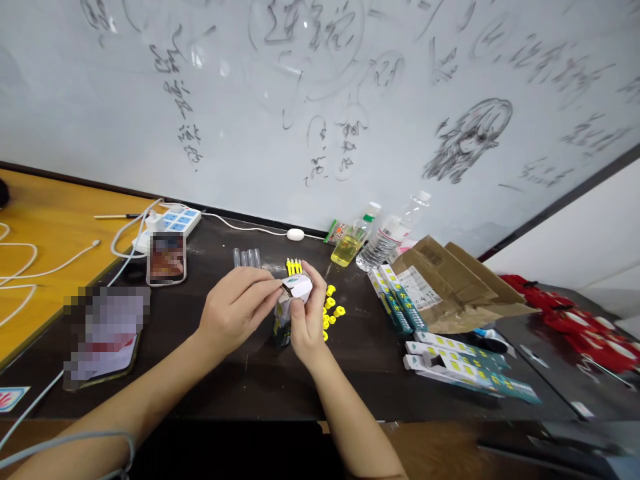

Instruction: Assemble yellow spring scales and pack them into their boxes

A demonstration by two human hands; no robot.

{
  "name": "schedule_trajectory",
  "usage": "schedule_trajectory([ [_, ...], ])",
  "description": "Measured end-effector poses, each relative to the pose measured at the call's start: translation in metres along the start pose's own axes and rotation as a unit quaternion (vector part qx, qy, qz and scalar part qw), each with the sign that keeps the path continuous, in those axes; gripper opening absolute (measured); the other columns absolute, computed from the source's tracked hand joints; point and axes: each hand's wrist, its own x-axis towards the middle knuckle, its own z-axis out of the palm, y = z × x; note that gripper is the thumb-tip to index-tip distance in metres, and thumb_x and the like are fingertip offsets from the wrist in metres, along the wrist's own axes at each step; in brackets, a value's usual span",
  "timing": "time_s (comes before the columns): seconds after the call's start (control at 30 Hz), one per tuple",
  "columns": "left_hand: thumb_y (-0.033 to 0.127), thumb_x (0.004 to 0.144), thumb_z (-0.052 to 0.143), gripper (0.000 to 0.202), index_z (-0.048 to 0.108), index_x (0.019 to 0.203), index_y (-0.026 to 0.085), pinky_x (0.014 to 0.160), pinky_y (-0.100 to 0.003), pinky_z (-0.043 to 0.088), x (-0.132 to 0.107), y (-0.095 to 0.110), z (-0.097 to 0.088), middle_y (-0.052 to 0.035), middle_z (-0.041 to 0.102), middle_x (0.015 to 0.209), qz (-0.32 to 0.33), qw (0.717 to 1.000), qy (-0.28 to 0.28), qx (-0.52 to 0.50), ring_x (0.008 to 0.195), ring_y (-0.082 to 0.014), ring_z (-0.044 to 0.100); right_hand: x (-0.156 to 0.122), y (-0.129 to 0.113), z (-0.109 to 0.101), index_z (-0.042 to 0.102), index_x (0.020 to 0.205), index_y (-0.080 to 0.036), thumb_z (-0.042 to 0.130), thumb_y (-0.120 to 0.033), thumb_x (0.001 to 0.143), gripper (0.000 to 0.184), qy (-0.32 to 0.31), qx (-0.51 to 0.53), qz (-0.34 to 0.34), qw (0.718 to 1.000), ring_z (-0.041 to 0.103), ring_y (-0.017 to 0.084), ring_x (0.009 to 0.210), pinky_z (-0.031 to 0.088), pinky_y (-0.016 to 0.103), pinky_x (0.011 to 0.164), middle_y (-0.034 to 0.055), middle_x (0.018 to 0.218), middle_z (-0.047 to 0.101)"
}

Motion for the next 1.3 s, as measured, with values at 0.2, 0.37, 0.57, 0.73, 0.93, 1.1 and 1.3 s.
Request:
schedule_trajectory([
  [0.2, 0.010, 0.081, 0.060, 0.020, 0.063, 0.098, 0.019, 0.079, -0.029, 0.052, -0.011, 0.006, 0.003, -0.0051, 0.064, 0.092, -0.043, 0.999, 0.025, -0.016, 0.087, -0.0156, 0.061, -0.005, 0.005, 0.008, 0.031, 0.132, -0.026, 0.042, -0.039, 0.093, 0.042, 0.036, 0.014, -0.024, 0.999, 0.055, 0.020, 0.107, 0.050, 0.041, 0.089, 0.0109, 0.120, 0.046],
  [0.37, 0.010, 0.081, 0.060, 0.020, 0.063, 0.097, 0.021, 0.079, -0.029, 0.052, -0.015, 0.006, 0.004, -0.0051, 0.066, 0.095, -0.050, 0.998, 0.041, -0.023, 0.088, -0.0154, 0.062, -0.009, 0.013, 0.011, 0.024, 0.134, -0.034, 0.041, -0.036, 0.094, 0.044, 0.054, -0.002, -0.089, 0.995, 0.058, 0.020, 0.097, 0.053, 0.043, 0.082, 0.0086, 0.112, 0.049],
  [0.57, 0.013, 0.086, 0.054, 0.029, 0.063, 0.111, 0.022, 0.090, -0.035, 0.050, -0.008, 0.005, 0.000, -0.0087, 0.062, 0.117, -0.053, 0.997, -0.041, -0.043, 0.104, -0.0195, 0.059, -0.007, 0.017, 0.009, 0.030, 0.131, -0.035, 0.047, -0.034, 0.092, 0.043, 0.058, 0.003, -0.097, 0.994, 0.057, 0.018, 0.094, 0.052, 0.039, 0.080, 0.0063, 0.112, 0.048],
  [0.73, 0.020, 0.089, 0.048, 0.038, 0.055, 0.126, 0.022, 0.092, -0.037, 0.048, -0.002, -0.005, 0.001, -0.0106, 0.059, 0.119, -0.029, 0.988, -0.100, -0.112, 0.108, -0.0211, 0.057, -0.004, 0.015, 0.007, 0.025, 0.131, -0.032, 0.048, -0.038, 0.091, 0.046, 0.060, 0.004, -0.060, 0.996, 0.058, 0.018, 0.092, 0.053, 0.037, 0.075, 0.0081, 0.113, 0.046],
  [0.93, 0.031, 0.087, 0.055, 0.046, 0.047, 0.132, 0.026, 0.092, -0.038, 0.047, 0.004, -0.016, 0.022, -0.0102, 0.055, 0.122, -0.015, 0.973, -0.109, -0.201, 0.110, -0.0213, 0.054, 0.002, 0.013, 0.004, 0.026, 0.127, -0.031, 0.050, -0.037, 0.089, 0.045, 0.083, 0.022, -0.039, 0.996, 0.058, 0.016, 0.086, 0.053, 0.032, 0.068, 0.0072, 0.109, 0.046],
  [1.1, 0.033, 0.088, 0.053, 0.032, 0.058, 0.120, 0.027, 0.089, -0.037, 0.048, 0.012, -0.013, 0.031, -0.0108, 0.049, 0.130, 0.009, 0.968, -0.145, -0.206, 0.111, -0.0219, 0.054, 0.001, 0.020, 0.001, 0.030, 0.123, -0.029, 0.052, -0.036, 0.087, 0.043, 0.089, 0.008, -0.027, 0.996, 0.058, 0.017, 0.093, 0.053, 0.034, 0.074, 0.0075, 0.112, 0.045],
  [1.3, 0.029, 0.087, 0.054, 0.033, 0.056, 0.120, 0.026, 0.092, -0.038, 0.046, 0.017, -0.012, 0.027, -0.0101, 0.049, 0.130, -0.006, 0.966, -0.149, -0.209, 0.113, -0.0217, 0.052, 0.001, 0.020, -0.002, 0.030, 0.123, -0.030, 0.053, -0.035, 0.087, 0.044, 0.072, 0.030, -0.010, 0.997, 0.057, 0.017, 0.093, 0.053, 0.033, 0.073, 0.0074, 0.114, 0.044],
])
